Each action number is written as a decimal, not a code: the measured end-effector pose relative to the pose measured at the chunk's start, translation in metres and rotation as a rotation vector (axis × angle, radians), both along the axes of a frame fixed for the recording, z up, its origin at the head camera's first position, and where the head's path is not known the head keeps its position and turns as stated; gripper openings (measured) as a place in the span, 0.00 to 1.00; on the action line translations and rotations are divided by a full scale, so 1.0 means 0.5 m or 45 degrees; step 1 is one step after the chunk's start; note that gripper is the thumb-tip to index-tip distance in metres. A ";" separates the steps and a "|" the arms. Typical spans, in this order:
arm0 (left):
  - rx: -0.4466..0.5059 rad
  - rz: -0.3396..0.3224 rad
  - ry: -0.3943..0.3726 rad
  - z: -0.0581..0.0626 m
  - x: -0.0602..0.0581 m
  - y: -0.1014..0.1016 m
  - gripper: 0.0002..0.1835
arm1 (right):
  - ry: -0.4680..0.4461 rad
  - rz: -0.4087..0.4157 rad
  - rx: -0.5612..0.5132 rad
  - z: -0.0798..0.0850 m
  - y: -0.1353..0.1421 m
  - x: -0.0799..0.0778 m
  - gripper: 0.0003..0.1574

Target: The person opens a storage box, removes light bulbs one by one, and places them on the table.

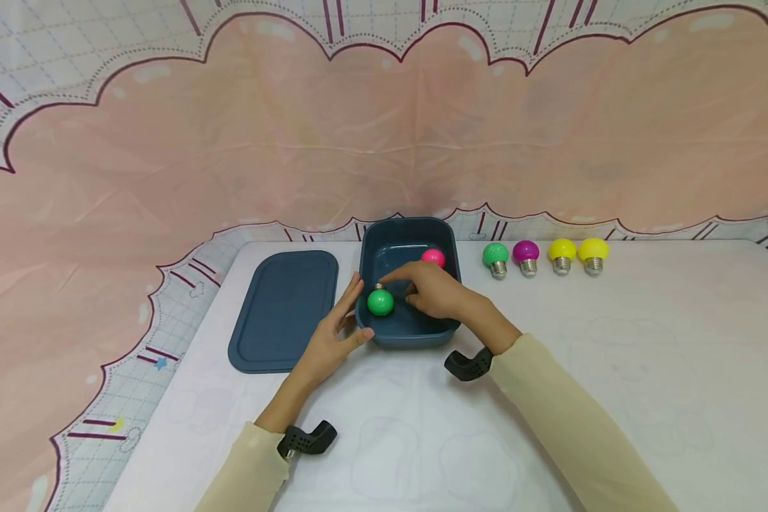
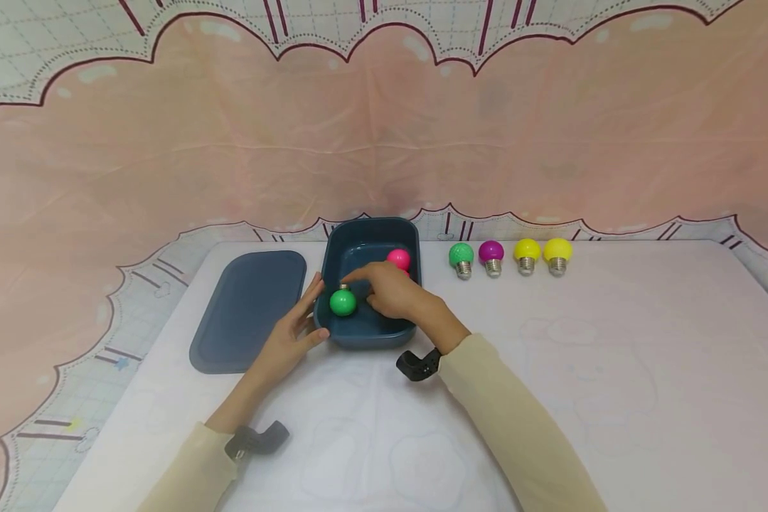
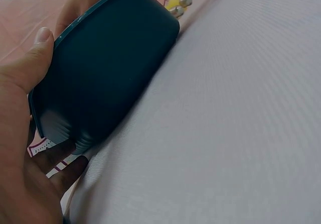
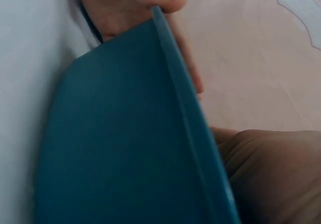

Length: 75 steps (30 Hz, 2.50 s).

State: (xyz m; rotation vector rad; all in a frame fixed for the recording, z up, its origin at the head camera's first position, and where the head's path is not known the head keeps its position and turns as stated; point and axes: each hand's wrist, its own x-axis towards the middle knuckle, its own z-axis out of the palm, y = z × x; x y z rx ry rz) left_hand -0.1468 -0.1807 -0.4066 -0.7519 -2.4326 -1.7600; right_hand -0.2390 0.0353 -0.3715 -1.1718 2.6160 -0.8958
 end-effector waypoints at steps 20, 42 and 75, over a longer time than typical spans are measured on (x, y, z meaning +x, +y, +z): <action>-0.010 -0.010 -0.004 0.000 0.001 -0.002 0.40 | 0.054 0.182 0.085 -0.016 -0.022 -0.016 0.29; -0.013 -0.008 -0.010 -0.001 -0.001 -0.003 0.40 | 0.104 0.185 0.154 -0.023 -0.027 -0.022 0.29; -0.042 0.017 0.013 0.007 0.002 0.003 0.40 | 0.104 -0.036 -0.256 0.035 0.061 0.017 0.32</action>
